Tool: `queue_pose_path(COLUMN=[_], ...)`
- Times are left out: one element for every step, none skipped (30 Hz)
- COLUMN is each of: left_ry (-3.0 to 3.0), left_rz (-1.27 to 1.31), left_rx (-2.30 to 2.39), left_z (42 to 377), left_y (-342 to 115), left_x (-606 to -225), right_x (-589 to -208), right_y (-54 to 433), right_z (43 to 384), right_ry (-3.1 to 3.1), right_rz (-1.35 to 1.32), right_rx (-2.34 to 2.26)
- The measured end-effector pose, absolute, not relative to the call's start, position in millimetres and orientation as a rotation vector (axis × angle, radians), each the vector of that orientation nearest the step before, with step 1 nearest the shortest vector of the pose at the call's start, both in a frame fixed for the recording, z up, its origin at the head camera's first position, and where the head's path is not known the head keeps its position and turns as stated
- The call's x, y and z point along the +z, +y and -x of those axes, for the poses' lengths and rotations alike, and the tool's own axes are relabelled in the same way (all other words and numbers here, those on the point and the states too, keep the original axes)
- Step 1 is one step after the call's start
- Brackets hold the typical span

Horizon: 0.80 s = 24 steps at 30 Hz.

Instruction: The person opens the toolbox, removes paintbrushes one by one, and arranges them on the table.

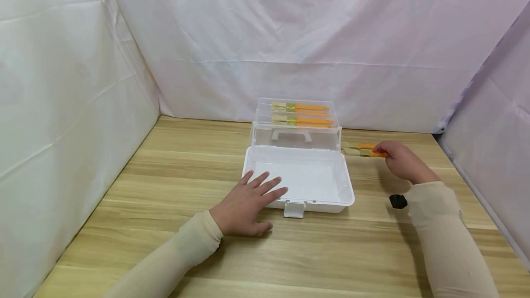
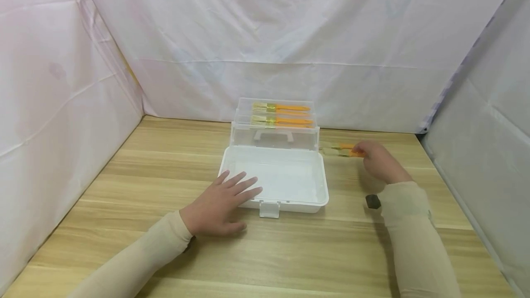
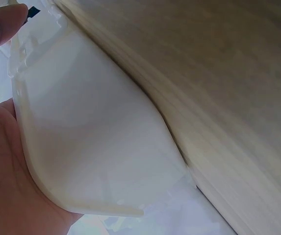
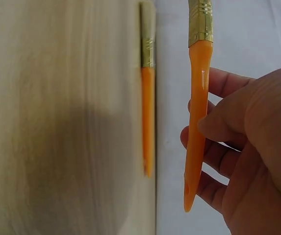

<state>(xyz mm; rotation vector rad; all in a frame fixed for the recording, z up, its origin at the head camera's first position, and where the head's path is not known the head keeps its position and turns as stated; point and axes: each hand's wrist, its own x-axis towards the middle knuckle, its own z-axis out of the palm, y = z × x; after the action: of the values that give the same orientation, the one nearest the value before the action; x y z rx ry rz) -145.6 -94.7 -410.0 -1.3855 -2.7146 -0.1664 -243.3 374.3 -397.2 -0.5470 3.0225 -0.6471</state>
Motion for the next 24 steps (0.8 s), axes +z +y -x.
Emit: queue_pose_path(left_ry=[-2.714, -2.713, -2.713, -2.713, -2.712, -2.711, -2.71, -2.712, -2.714, -2.714, -2.714, -2.716, -2.717, -2.718, -2.717, -2.716, -2.715, -2.714, -2.712, -2.712, -2.712, -2.713, -2.714, -2.716], left_rz=[1.386, 1.386, 1.385, 1.385, 1.385, 1.384, 1.384, 1.383, 1.382, 1.382, 1.381, 1.381, 1.381, 1.38, 1.38, 1.381, 1.381, 1.381, 1.381, 1.38, 1.38, 1.379, 1.378, 1.376], left_rx=[-0.166, -0.165, -0.165, -0.164, -0.163, -0.162, -0.161, -0.161, -0.159, -0.155, -0.154, -0.153, -0.151, -0.15, -0.149, -0.149, -0.152, -0.155, -0.154, -0.155, -0.157, -0.156, -0.157, -0.156], left_z=[145.7, 145.7, 145.9, 145.9, 146.1, 146.2, 146.3, 146.4, 146.6, 146.8, 147.0, 147.2, 147.3, 147.4, 147.4, 147.4, 147.3, 147.3, 147.4, 147.3, 147.3, 147.4, 147.5, 147.5], left_y=[-94.7, -94.8, -94.8, -94.9, -94.8, -94.8, -94.8, -94.7, -94.6, -94.5, -94.4, -94.3, -94.3, -94.3, -94.3, -94.4, -94.5, -94.5, -94.6, -94.7, -94.6, -94.5, -94.3, -94.2], left_x=[-410.2, -410.6, -410.8, -410.9, -411.0, -411.2, -411.2, -411.3, -411.6, -411.6, -411.7, -411.7, -411.7, -411.8, -411.8, -411.9, -411.8, -412.1, -412.2, -412.4, -412.7, -413.0, -413.0, -413.1], right_x=[-399.8, -402.0, -404.1, -406.2, -408.0, -409.4, -410.9, -412.1, -413.4, -414.4, -415.5, -416.6, -417.6, -418.2, -419.1, -419.7, -420.3, -420.7, -421.3, -421.8, -422.4, -423.0, -423.5, -424.3], right_y=[375.0, 375.6, 376.3, 377.2, 377.8, 378.0, 378.3, 378.8, 379.0, 379.4, 379.5, 379.9, 380.4, 380.5, 380.3, 380.3, 380.1, 380.1, 380.1, 379.9, 380.2, 380.3, 380.3, 380.6], right_z=[245.6, 247.9, 250.2, 252.4, 254.7, 256.7, 258.8, 260.7, 262.5, 264.3, 266.1, 267.7, 269.2, 270.5, 271.7, 272.8, 273.7, 274.4, 275.1, 275.8, 276.4, 276.9, 277.5, 278.1], right_ry=[3.018, 3.013, 3.01, 3.003, 2.997, 2.988, 2.978, 2.969, 2.961, 2.952, 2.947, 2.942, 2.938, 2.935, 2.934, 2.934, 2.932, 2.93, 2.928, 2.927, 2.925, 2.923, 2.921, 2.92], right_rz=[0.546, 0.549, 0.554, 0.556, 0.556, 0.553, 0.544, 0.538, 0.528, 0.519, 0.51, 0.512, 0.513, 0.515, 0.517, 0.521, 0.52, 0.519, 0.513, 0.506, 0.501, 0.494, 0.492, 0.49], right_rx=[-0.643, -0.639, -0.629, -0.621, -0.612, -0.603, -0.596, -0.586, -0.579, -0.571, -0.559, -0.547, -0.538, -0.532, -0.529, -0.523, -0.521, -0.521, -0.522, -0.52, -0.519, -0.519, -0.519, -0.52])
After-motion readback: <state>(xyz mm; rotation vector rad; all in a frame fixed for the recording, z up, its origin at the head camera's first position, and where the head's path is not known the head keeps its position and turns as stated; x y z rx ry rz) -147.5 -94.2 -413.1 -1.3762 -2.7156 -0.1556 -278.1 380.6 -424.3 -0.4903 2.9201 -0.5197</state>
